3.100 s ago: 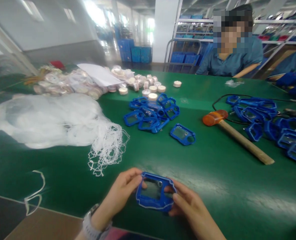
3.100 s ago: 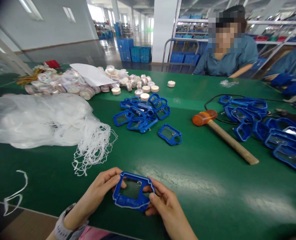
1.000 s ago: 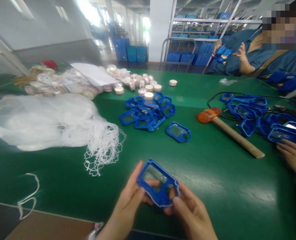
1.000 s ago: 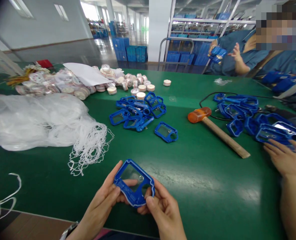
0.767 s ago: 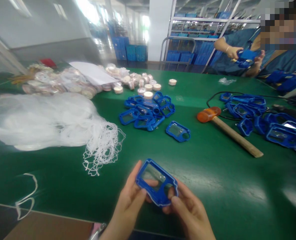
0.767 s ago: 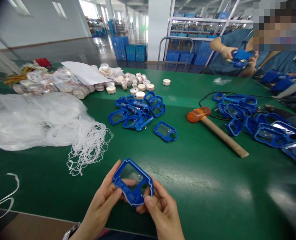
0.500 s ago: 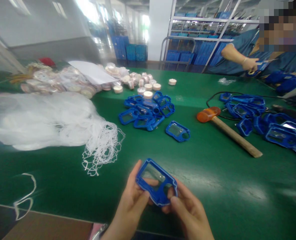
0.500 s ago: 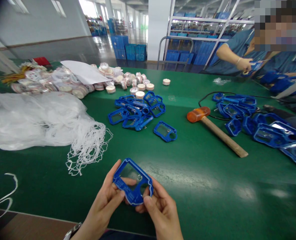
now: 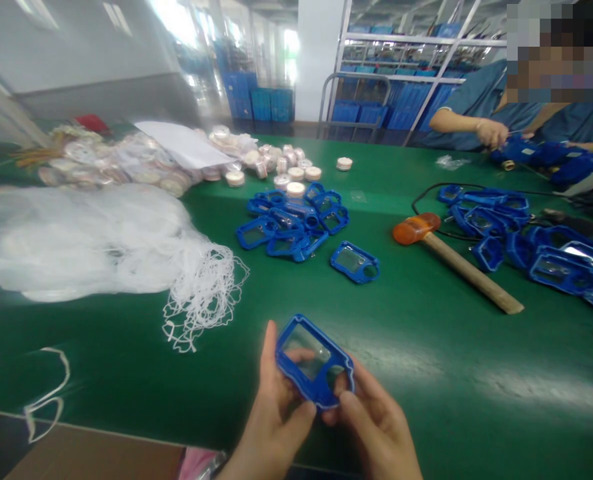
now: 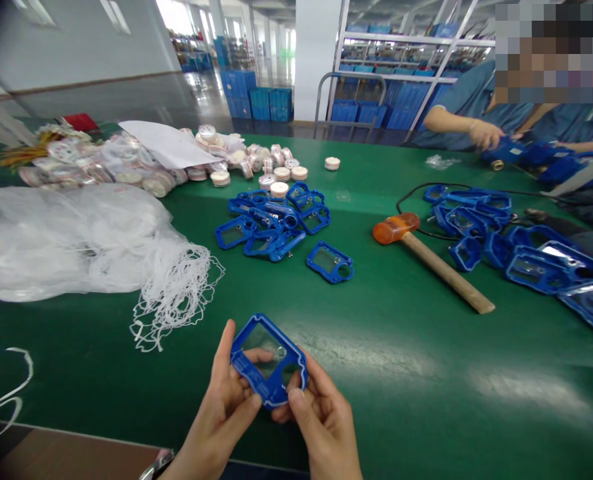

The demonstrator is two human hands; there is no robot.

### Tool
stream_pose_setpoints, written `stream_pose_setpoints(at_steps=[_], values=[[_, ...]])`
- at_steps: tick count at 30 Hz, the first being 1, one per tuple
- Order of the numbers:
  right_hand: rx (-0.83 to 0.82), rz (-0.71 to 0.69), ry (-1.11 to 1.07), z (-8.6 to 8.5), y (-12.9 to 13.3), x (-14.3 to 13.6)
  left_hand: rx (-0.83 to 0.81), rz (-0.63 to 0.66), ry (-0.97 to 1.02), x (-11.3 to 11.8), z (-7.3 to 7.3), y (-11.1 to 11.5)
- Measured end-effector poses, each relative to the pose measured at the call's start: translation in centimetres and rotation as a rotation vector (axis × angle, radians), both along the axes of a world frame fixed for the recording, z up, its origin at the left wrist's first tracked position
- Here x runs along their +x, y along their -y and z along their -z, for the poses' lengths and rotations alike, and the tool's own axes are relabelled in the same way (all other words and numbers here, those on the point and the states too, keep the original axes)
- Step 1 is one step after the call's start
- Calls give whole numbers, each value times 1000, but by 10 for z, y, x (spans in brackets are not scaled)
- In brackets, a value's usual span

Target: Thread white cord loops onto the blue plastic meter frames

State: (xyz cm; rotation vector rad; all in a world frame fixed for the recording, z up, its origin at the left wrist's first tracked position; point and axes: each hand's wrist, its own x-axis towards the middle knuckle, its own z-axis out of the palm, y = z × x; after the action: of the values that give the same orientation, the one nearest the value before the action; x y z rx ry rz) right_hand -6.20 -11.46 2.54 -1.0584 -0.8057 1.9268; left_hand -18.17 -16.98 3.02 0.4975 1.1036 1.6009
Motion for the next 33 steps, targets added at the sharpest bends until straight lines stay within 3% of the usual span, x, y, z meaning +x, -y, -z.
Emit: stream_pose_setpoints(at_steps=[10,20,33], values=[[51,-69,-19,-1,4,3,-63,-32,-176,4,-2,-1],[33,4,27,-3,11,-6,-93,-29,-272,4,-9,0],[177,3,94,5,7,-13,-115,-67,-368,7,3,-4]])
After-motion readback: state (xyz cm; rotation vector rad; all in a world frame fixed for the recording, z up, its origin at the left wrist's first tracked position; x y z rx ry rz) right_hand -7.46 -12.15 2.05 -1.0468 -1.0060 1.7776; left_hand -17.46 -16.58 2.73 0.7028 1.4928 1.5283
